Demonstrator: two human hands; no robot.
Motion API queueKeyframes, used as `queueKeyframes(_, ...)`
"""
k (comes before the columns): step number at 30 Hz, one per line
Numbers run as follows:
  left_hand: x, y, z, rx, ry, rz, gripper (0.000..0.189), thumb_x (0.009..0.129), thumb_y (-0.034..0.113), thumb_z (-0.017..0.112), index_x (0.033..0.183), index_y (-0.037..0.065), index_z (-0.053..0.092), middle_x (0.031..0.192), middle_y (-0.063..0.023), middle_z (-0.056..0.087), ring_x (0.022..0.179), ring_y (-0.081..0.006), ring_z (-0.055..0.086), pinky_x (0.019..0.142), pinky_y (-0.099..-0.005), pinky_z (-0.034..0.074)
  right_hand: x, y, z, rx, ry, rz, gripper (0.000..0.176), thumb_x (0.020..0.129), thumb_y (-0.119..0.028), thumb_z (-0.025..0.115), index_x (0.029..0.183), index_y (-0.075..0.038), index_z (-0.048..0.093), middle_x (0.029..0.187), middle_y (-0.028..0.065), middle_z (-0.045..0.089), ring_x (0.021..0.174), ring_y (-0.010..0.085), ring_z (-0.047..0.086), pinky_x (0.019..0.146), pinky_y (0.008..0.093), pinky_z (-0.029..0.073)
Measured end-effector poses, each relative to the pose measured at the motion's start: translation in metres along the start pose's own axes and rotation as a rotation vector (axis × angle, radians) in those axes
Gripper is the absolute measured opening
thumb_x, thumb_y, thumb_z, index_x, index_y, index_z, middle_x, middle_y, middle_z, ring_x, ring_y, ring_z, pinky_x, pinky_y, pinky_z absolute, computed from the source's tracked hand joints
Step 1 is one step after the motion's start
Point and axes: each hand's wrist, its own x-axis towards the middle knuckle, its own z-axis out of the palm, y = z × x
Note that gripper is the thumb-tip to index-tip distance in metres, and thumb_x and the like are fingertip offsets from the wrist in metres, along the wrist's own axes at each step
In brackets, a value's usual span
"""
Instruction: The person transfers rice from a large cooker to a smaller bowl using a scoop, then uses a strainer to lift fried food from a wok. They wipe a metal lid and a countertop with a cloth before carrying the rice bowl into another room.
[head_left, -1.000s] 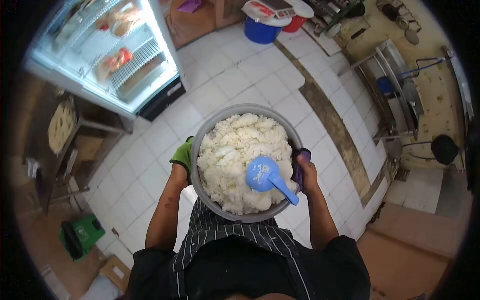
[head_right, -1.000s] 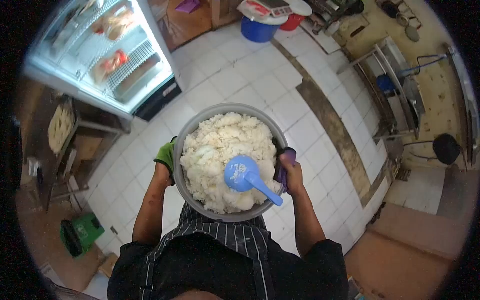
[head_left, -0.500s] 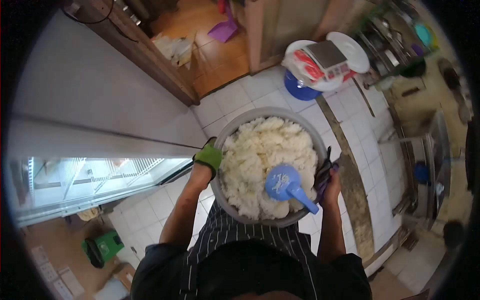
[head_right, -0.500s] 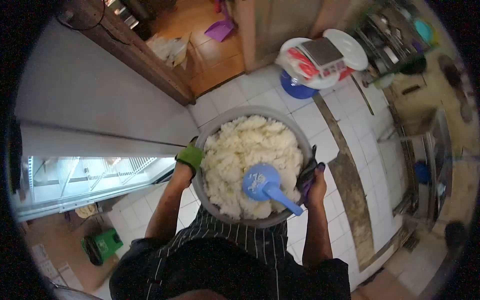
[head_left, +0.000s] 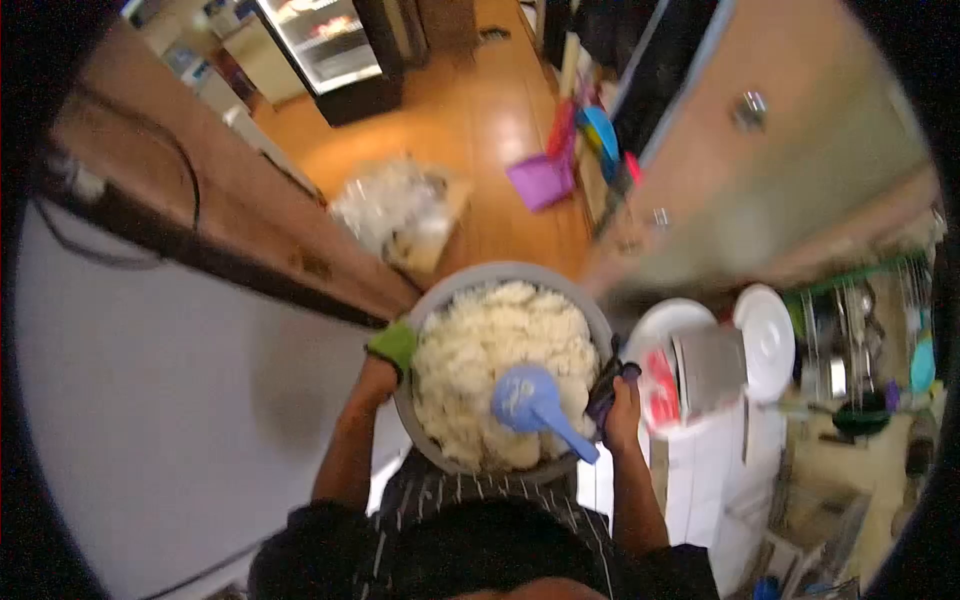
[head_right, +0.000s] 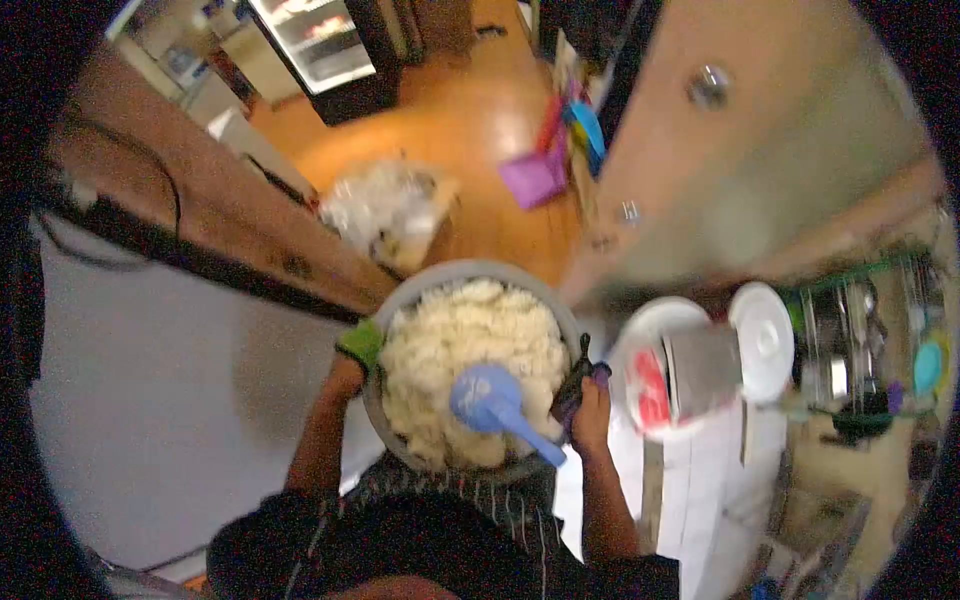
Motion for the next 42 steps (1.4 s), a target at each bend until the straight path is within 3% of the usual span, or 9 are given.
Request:
queueKeyframes(7,-0.078,0.024,0.018,-0.25,0.357,-0.21,0.029,0.086,0.023,0.042,0.098,0.002,0.056,0.086,-0.0086,0.059,0.076,-0.0175,0.051,0.068,-0.0328,0.044,-0.001,-0.038,-0.001,-0.155,-0.194,0.093,0.035,0.088,-0.029,0.043,0.098,0.004,0.049,0.092,0.0125,0.053,0.081,0.024,0.05,0.077,0.035,0.04)
queueKeyframes(11,-0.053,-0.027,0.006,1.003,0.012,-0.172,0.023,0.087,0.019,0.038,0.092,0.003,0.054,0.082,-0.0161,0.054,0.076,-0.0259,0.053,0.064,-0.0365,0.042,0.001,-0.017,0.007,0.142,-0.025,0.134,0.04,0.086,-0.031,0.044,0.105,0.003,0.051,0.097,0.0099,0.054,0.09,0.0203,0.049,0.082,0.0299,0.038)
queueKeyframes(13,-0.059,0.042,0.007,0.494,0.29,-0.207,0.019,0.083,0.016,0.04,0.085,0.003,0.053,0.079,-0.0205,0.054,0.073,-0.0324,0.053,0.063,-0.0383,0.042,0.003,-0.034,0.003,0.211,-0.027,0.15,0.043,0.086,-0.03,0.044,0.112,0.003,0.049,0.104,0.0127,0.054,0.096,0.0227,0.049,0.087,0.0305,0.036)
queueKeyframes(14,-0.065,-0.006,-0.006,0.856,0.199,0.377,0.019,0.083,0.015,0.04,0.088,0.001,0.053,0.075,-0.0199,0.054,0.068,-0.0325,0.051,0.06,-0.0382,0.041,0.0,-0.009,0.002,0.258,-0.003,0.124,0.041,0.085,-0.03,0.045,0.109,0.003,0.051,0.102,0.0122,0.054,0.095,0.0227,0.05,0.086,0.031,0.037)
queueKeyframes(15,-0.084,-0.015,0.004,0.141,0.241,-0.025,0.023,0.087,0.017,0.038,0.093,0.002,0.054,0.073,-0.0155,0.054,0.065,-0.0275,0.05,0.058,-0.0366,0.04,-0.026,-0.045,-0.005,0.16,-0.025,0.189,0.04,0.086,-0.03,0.043,0.106,0.003,0.052,0.1,0.0115,0.055,0.092,0.0225,0.05,0.084,0.0317,0.037)
queueKeyframes(25,-0.084,0.021,0.004,0.131,0.338,0.013,0.007,0.081,0.005,0.044,0.082,0.001,0.051,0.07,-0.0066,0.051,0.062,-0.0198,0.049,0.056,-0.0317,0.04,-0.006,-0.015,-0.004,0.362,-0.071,-0.222,0.022,0.083,-0.024,0.042,0.086,-0.003,0.049,0.084,0.0039,0.048,0.081,0.0137,0.045,0.076,0.0256,0.036)
queueKeyframes(31,-0.117,-0.02,0.008,0.176,0.344,-0.025,0.021,0.087,0.021,0.044,0.089,0.002,0.054,0.077,-0.0024,0.051,0.068,-0.0136,0.043,0.06,-0.0306,0.038,0.001,-0.076,-0.006,0.516,-0.146,0.046,0.008,0.072,-0.012,0.05,0.076,-0.007,0.045,0.072,-0.0018,0.044,0.07,0.0096,0.043,0.066,0.0222,0.036)
queueKeyframes(32,-0.121,0.011,0.014,-0.224,0.453,-0.447,0.022,0.087,0.023,0.046,0.091,0.003,0.055,0.077,-0.0009,0.051,0.068,-0.0119,0.043,0.059,-0.0281,0.037,-0.004,-0.078,-0.007,0.37,-0.192,0.06,0.009,0.069,-0.01,0.051,0.075,-0.007,0.045,0.072,-0.0019,0.044,0.067,0.009,0.042,0.063,0.0217,0.036)
queueKeyframes(42,-0.114,0.02,0.012,-0.412,0.411,-0.39,0.024,0.087,0.025,0.047,0.103,0.008,0.053,0.083,0.0002,0.053,0.073,-0.0108,0.048,0.063,-0.0268,0.041,0.003,-0.078,-0.001,0.475,-0.249,0.082,0.02,0.059,-0.011,0.043,0.078,-0.006,0.041,0.076,0.0011,0.036,0.072,0.0115,0.035,0.068,0.019,0.028)
